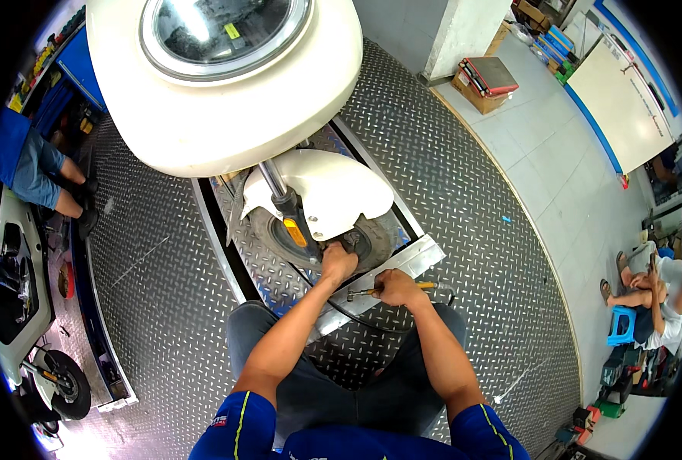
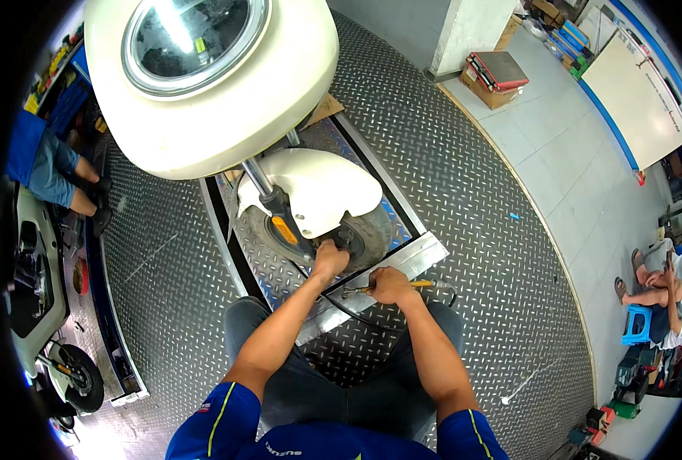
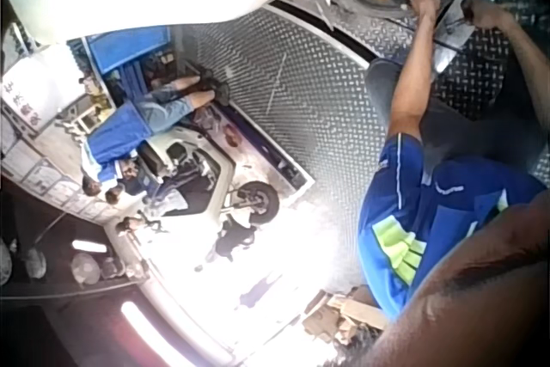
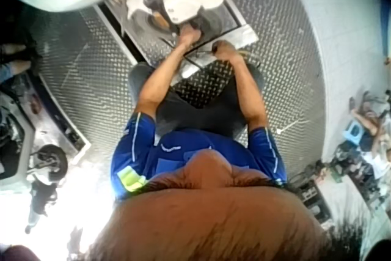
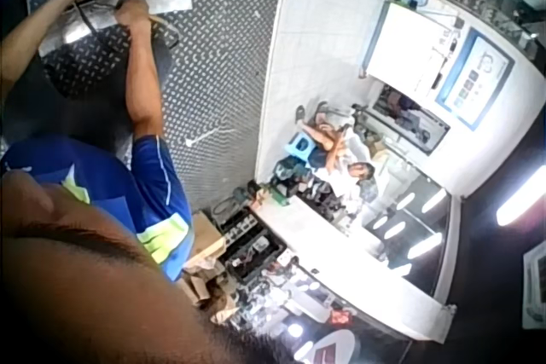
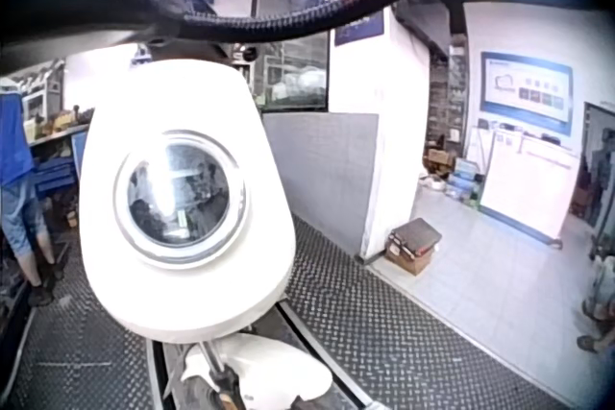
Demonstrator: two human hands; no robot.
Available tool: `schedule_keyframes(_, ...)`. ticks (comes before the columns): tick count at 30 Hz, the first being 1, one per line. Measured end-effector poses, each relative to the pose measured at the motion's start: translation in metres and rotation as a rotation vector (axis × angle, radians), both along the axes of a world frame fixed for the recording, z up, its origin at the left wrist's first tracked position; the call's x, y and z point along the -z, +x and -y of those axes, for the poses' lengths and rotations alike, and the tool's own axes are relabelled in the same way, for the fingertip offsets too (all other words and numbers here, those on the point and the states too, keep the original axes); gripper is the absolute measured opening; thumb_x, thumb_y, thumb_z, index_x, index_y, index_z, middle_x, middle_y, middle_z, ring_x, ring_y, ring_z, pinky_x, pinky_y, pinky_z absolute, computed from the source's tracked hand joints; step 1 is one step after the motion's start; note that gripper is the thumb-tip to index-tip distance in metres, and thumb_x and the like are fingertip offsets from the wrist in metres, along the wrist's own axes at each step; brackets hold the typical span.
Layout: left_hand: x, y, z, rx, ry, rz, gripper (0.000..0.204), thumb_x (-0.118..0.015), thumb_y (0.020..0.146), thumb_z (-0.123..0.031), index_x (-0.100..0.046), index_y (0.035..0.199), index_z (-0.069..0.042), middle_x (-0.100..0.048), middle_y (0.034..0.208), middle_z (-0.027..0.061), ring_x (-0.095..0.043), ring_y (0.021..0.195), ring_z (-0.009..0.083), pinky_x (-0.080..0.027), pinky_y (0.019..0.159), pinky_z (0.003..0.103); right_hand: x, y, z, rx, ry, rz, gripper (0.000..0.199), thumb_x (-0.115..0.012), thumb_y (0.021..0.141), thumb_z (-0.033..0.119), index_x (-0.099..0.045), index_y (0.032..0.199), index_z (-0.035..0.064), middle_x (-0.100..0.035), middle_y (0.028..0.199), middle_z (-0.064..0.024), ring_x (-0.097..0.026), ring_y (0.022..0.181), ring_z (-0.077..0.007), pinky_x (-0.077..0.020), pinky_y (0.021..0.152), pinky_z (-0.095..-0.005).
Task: The person uses a wrench to tighten or loosen bolts on the front wheel and the rear assembly of a white scooter while it is mounted on a lift.
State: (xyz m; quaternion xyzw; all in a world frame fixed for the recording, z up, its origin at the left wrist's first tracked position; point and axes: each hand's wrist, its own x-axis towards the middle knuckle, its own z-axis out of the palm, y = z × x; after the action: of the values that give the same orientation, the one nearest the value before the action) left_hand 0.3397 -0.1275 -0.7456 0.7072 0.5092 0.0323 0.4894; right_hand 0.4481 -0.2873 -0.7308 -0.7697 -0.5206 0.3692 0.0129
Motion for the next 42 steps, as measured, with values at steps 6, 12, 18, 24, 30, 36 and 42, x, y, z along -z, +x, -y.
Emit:
schedule_keyframes(6, 0.007, -0.002, 0.005, 0.005, 0.152, -0.002, 0.044, -0.061, 0.077, -0.014, -0.063, 0.112, 0.014, -0.063, 0.118, 0.0342, -0.061, 0.114, 0.0445, -0.047, 0.100, 0.040, 0.000, 0.000, -0.001, 0.033, 0.008, -0.015, 0.033, -0.073, 0.083, 0.038, -0.076, 0.098, 0.0086, -0.074, 0.098, -0.0141, -0.068, 0.100, -0.0333, -0.0535, 0.088, -0.0420)
schedule_keyframes(12, 0.007, 0.003, -0.001, 0.089, 0.089, -0.002, 0.041, -0.056, 0.076, -0.020, -0.065, 0.099, 0.014, -0.065, 0.116, 0.0307, -0.055, 0.122, 0.0402, -0.039, 0.109, 0.038, -0.005, -0.001, -0.005, 0.005, 0.133, 0.020, 0.027, -0.076, 0.080, 0.032, -0.075, 0.091, 0.0067, -0.073, 0.089, -0.0155, -0.068, 0.090, -0.0363, -0.0534, 0.082, -0.0449)
schedule_keyframes(18, -0.029, -0.008, 0.020, 0.064, 0.366, 0.040, 0.043, -0.063, 0.075, -0.014, -0.058, 0.109, 0.012, -0.066, 0.101, 0.0331, -0.065, 0.097, 0.0458, -0.053, 0.088, 0.049, -0.023, -0.006, 0.007, 0.035, 0.157, 0.068, 0.024, -0.074, 0.079, 0.030, -0.074, 0.086, 0.0068, -0.072, 0.087, -0.0161, -0.069, 0.088, -0.0365, -0.0545, 0.081, -0.0459)
schedule_keyframes(24, -0.135, -0.075, 0.053, 0.013, 0.399, 0.170, 0.046, -0.065, 0.083, -0.011, -0.047, 0.121, 0.006, -0.057, 0.106, 0.0340, -0.058, 0.094, 0.0547, -0.049, 0.079, 0.057, -0.080, -0.065, 0.013, 0.169, 0.156, 0.103, 0.027, -0.074, 0.081, 0.033, -0.074, 0.087, 0.0072, -0.071, 0.086, -0.0203, -0.070, 0.085, -0.0364, -0.0552, 0.078, -0.0481)
schedule_keyframes(30, -0.288, -0.188, 0.063, -0.003, 0.346, -0.052, 0.046, -0.062, 0.084, -0.011, -0.046, 0.124, 0.003, -0.054, 0.115, 0.0334, -0.060, 0.094, 0.0544, -0.052, 0.081, 0.058, -0.161, -0.098, 0.037, 0.159, -0.013, -0.105, 0.042, -0.074, 0.083, 0.043, -0.074, 0.092, 0.0028, -0.071, 0.095, -0.0221, -0.069, 0.091, -0.0393, -0.0548, 0.081, -0.0488)
schedule_keyframes(36, -0.377, -0.346, 0.073, 0.011, 0.042, -0.452, 0.047, -0.063, 0.083, -0.025, -0.058, 0.121, 0.002, -0.060, 0.120, 0.0309, -0.063, 0.102, 0.0486, -0.053, 0.089, 0.053, -0.298, -0.092, 0.034, 0.208, 0.256, -0.143, 0.043, -0.061, 0.093, 0.038, -0.071, 0.096, -0.0039, -0.070, 0.089, -0.0280, -0.066, 0.087, -0.0472, -0.0530, 0.077, -0.0531)
schedule_keyframes(42, -0.468, -0.522, 0.219, -0.210, -0.282, -0.673, 0.043, -0.064, 0.087, -0.031, -0.070, 0.106, 0.007, -0.072, 0.105, 0.0217, -0.074, 0.082, 0.0321, -0.061, 0.074, 0.045, -0.472, -0.133, 0.057, 0.391, 0.009, -0.216, 0.054, -0.070, 0.089, 0.027, -0.057, 0.132, -0.0019, -0.070, 0.110, -0.0258, -0.067, 0.102, -0.0422, -0.0533, 0.088, -0.0511)
